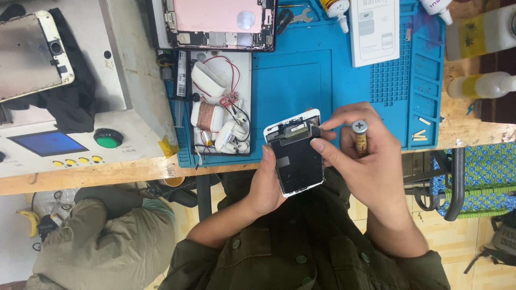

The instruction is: Repairing a smartphone screen by removing and installing small components using a screwdriver

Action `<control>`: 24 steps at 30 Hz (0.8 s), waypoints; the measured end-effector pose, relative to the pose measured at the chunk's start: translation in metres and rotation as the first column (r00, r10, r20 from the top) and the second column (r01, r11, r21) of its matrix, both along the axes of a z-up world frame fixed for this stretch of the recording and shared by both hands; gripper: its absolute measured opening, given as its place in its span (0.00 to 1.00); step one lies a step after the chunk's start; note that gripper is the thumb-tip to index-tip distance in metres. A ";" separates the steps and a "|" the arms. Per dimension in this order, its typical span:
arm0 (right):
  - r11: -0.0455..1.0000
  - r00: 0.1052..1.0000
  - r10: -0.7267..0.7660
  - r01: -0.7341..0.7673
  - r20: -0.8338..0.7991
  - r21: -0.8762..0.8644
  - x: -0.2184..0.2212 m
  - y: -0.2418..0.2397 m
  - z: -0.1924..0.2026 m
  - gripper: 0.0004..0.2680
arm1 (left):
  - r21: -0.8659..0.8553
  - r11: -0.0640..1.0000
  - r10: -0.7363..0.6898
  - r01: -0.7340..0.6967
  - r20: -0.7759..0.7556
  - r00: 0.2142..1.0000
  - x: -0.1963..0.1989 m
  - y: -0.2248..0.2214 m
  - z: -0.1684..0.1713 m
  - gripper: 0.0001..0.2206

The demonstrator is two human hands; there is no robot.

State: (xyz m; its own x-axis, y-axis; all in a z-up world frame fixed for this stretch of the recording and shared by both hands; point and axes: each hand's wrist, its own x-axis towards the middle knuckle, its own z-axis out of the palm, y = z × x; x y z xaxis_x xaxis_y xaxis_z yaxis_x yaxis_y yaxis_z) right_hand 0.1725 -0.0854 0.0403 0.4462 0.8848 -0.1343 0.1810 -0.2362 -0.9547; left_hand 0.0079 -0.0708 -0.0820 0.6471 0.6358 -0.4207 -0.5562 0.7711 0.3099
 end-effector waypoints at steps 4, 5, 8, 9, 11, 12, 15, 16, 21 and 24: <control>0.997 0.993 0.059 -0.054 -0.103 0.046 0.008 -0.006 -0.004 0.08 | 0.133 0.991 0.002 -0.009 0.053 0.999 0.003 0.001 -0.002 0.34; 0.997 0.990 0.069 -0.064 -0.121 0.046 0.010 -0.008 -0.006 0.07 | 0.122 0.991 0.051 -0.060 0.070 0.996 0.003 0.000 -0.006 0.33; 0.998 0.994 0.057 -0.056 -0.091 0.006 0.009 -0.013 -0.004 0.07 | 0.012 0.999 -0.039 0.039 0.062 0.997 0.001 0.002 0.001 0.37; 0.998 0.994 0.056 -0.056 -0.092 0.005 0.009 -0.017 -0.009 0.07 | 0.011 0.999 -0.040 0.039 0.061 0.997 0.001 0.002 0.001 0.37; 1.000 0.994 0.017 -0.017 -0.110 -0.002 0.010 -0.026 -0.019 0.11 | -0.008 0.999 -0.030 0.031 0.042 0.999 0.001 0.002 0.001 0.36; 1.000 0.993 0.016 -0.017 -0.113 -0.005 0.009 -0.026 -0.017 0.11 | -0.010 0.999 -0.030 0.031 0.039 0.999 0.000 0.002 -0.001 0.36; 1.000 0.993 -0.014 0.011 -0.115 -0.029 0.008 -0.024 -0.013 0.11 | -0.175 0.984 -0.032 0.030 -0.009 0.999 0.000 0.002 -0.004 0.35; 1.000 0.992 -0.021 0.019 -0.127 -0.011 0.007 -0.024 -0.012 0.11 | -0.098 0.995 -0.027 0.025 -0.010 1.000 0.000 0.002 -0.003 0.35; 0.999 0.984 -0.035 0.039 -0.175 0.018 0.006 -0.020 -0.010 0.10 | -0.033 0.996 -0.079 0.081 0.038 0.996 -0.004 -0.005 -0.014 0.38; 0.994 0.967 -0.110 0.108 -0.228 -0.020 0.001 -0.017 -0.005 0.09 | -0.022 0.993 -0.116 0.116 0.002 0.993 -0.008 -0.011 -0.019 0.41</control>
State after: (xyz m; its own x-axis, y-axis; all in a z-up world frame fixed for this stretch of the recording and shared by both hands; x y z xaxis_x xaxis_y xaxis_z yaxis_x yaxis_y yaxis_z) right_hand 0.1734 -0.1024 0.0349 0.4967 0.8310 -0.2504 -0.0687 -0.2499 -0.9658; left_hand -0.0006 -0.0819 -0.1011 0.7158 0.5472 -0.4338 -0.4630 0.8370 0.2917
